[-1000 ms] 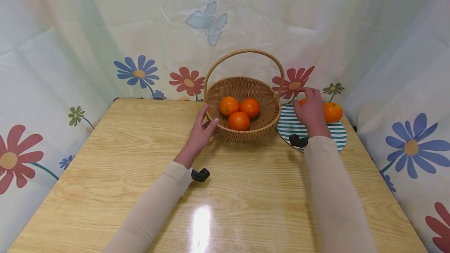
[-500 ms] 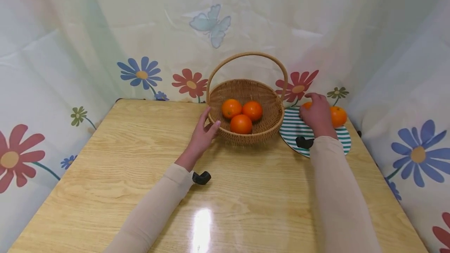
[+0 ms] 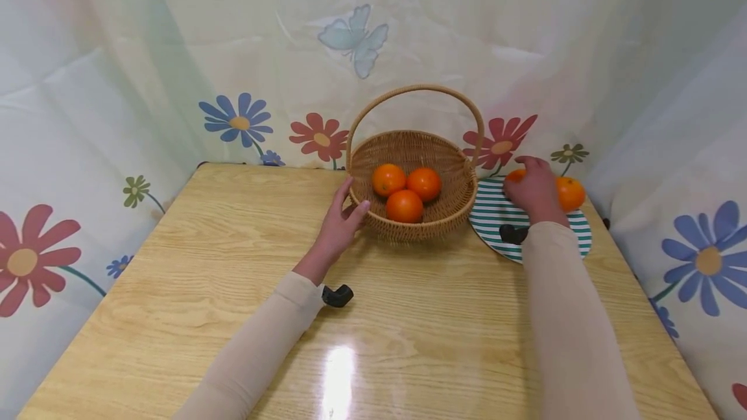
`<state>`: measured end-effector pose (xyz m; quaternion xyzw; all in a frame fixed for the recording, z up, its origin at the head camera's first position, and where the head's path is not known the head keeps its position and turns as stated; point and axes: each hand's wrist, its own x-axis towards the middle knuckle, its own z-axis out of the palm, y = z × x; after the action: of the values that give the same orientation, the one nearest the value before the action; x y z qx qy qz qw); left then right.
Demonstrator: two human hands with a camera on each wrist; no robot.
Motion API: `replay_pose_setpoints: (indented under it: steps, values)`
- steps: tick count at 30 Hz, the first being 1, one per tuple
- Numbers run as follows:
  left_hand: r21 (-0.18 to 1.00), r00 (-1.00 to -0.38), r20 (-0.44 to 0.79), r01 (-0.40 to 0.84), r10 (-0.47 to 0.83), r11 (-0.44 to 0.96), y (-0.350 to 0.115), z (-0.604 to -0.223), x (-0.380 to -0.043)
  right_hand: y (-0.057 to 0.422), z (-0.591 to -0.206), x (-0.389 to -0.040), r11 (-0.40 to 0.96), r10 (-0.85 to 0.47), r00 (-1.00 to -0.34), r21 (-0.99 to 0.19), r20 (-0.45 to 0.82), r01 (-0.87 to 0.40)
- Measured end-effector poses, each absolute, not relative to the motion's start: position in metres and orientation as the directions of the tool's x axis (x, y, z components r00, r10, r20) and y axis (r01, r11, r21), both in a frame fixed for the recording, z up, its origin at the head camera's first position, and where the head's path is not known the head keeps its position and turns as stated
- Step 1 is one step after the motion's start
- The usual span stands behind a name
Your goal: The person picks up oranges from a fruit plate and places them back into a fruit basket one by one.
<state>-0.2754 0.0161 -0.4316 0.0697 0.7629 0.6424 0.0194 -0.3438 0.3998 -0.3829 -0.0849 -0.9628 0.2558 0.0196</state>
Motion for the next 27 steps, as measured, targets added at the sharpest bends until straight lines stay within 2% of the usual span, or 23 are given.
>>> replay_pose_setpoints:
  steps: [17, 27]
  values:
    - [0.983, -0.990, 0.049, 0.072, 0.135, 0.170, 0.017, -0.436, -0.275, 0.412, -0.398, -0.348, 0.871, 0.184, -0.977, -0.443, -0.111, 0.215]
    - [0.979, -0.988, 0.083, 0.106, 0.133, 0.174, 0.016, -0.434, -0.275, 0.416, -0.410, -0.352, 0.881, 0.169, -0.982, -0.433, -0.088, 0.190]
